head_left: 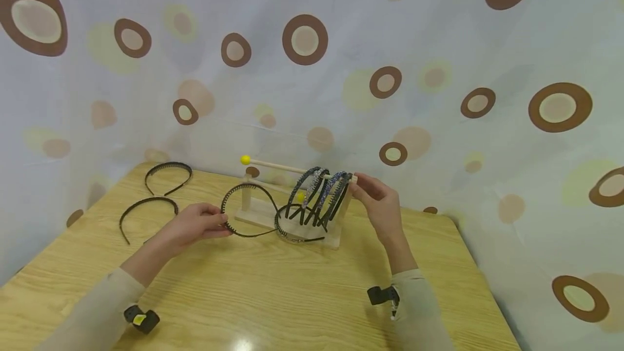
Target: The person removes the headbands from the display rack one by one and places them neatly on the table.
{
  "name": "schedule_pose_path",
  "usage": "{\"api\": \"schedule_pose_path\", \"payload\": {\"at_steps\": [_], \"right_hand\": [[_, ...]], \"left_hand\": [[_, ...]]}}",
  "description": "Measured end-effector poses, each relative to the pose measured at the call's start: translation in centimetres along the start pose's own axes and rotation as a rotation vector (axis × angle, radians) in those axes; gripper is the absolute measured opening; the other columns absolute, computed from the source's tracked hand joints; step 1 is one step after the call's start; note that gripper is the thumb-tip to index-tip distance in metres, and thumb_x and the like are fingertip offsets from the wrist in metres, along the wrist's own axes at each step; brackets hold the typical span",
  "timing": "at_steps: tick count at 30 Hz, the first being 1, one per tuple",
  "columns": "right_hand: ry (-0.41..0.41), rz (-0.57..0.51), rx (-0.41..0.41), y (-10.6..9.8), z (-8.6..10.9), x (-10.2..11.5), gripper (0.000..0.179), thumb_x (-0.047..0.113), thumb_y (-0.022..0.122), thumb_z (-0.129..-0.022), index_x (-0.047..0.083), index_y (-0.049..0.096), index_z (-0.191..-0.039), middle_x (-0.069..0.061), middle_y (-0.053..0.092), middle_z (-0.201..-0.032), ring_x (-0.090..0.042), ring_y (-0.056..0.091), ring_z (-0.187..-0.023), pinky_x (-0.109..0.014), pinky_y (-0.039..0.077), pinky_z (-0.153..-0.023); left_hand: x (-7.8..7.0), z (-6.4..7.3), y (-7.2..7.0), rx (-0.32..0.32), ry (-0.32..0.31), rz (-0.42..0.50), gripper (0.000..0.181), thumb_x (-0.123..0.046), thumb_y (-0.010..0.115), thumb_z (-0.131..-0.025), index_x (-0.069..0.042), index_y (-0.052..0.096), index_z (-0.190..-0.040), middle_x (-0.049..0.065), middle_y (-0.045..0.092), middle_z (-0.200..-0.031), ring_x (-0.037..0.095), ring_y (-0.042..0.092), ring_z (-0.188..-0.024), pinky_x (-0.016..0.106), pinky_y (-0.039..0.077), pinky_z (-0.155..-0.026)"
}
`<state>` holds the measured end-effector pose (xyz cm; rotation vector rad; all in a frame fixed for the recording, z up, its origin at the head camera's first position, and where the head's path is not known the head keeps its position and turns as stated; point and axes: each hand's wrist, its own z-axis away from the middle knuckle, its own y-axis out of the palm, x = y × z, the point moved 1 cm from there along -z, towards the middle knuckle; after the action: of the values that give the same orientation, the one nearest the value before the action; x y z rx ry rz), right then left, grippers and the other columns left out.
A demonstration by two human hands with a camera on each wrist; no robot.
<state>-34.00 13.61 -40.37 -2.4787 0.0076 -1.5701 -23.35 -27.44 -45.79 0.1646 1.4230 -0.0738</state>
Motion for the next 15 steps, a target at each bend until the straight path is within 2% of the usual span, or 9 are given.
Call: {"api": "schedule_pose_path", "payload": {"at_steps": [4, 7, 10, 15], "right_hand": [[0.015, -0.004, 0.007, 0.2, -0.1, -0.1, 0.041, 0.027, 0.078, -0.094, 0.012, 0.07, -0.131, -0.009, 0.069, -0.124, -0.023, 0.067, -0.109, -0.033, 0.053, -0.093], [0.018, -0.007, 0.008, 0.2, -0.1, -0.2, 0.041, 0.024, 0.077, -0.095, 0.01, 0.069, -0.133, -0.01, 0.069, -0.125, -0.022, 0.067, -0.109, -0.032, 0.053, -0.093], [0.021, 0.003, 0.005, -0.1, -0.2, -0.2, 0.043, 0.023, 0.076, -0.096, 0.008, 0.067, -0.135, -0.011, 0.068, -0.127, -0.021, 0.066, -0.11, -0.031, 0.053, -0.094], [0.044, 0.01, -0.03, -0.7, -0.1, 0.0, 0.044, 0.027, 0.077, -0.095, 0.008, 0.068, -0.133, -0.008, 0.069, -0.125, -0.019, 0.067, -0.11, -0.029, 0.052, -0.094]], "left_hand": [[0.4, 1.0, -1.3, -0.016, 0.0, -0.052, 0.056, -0.007, 0.054, -0.106, 0.022, 0.025, -0.144, 0.031, 0.046, -0.126, 0.029, 0.067, -0.105, 0.039, 0.054, -0.093], [0.1, 1.6, -2.5, -0.026, 0.006, -0.106, 0.056, -0.008, 0.055, -0.106, 0.021, 0.026, -0.144, 0.029, 0.049, -0.123, 0.03, 0.065, -0.105, 0.04, 0.054, -0.092], [-0.7, 1.7, -4.0, -0.04, 0.005, -0.146, 0.056, -0.009, 0.054, -0.106, 0.019, 0.026, -0.145, 0.028, 0.05, -0.122, 0.03, 0.065, -0.105, 0.041, 0.054, -0.093], [-2.4, 1.0, -6.9, -0.085, -0.01, -0.228, 0.054, -0.014, 0.052, -0.108, 0.014, 0.027, -0.147, 0.026, 0.051, -0.124, 0.025, 0.065, -0.101, 0.042, 0.054, -0.093]]}}
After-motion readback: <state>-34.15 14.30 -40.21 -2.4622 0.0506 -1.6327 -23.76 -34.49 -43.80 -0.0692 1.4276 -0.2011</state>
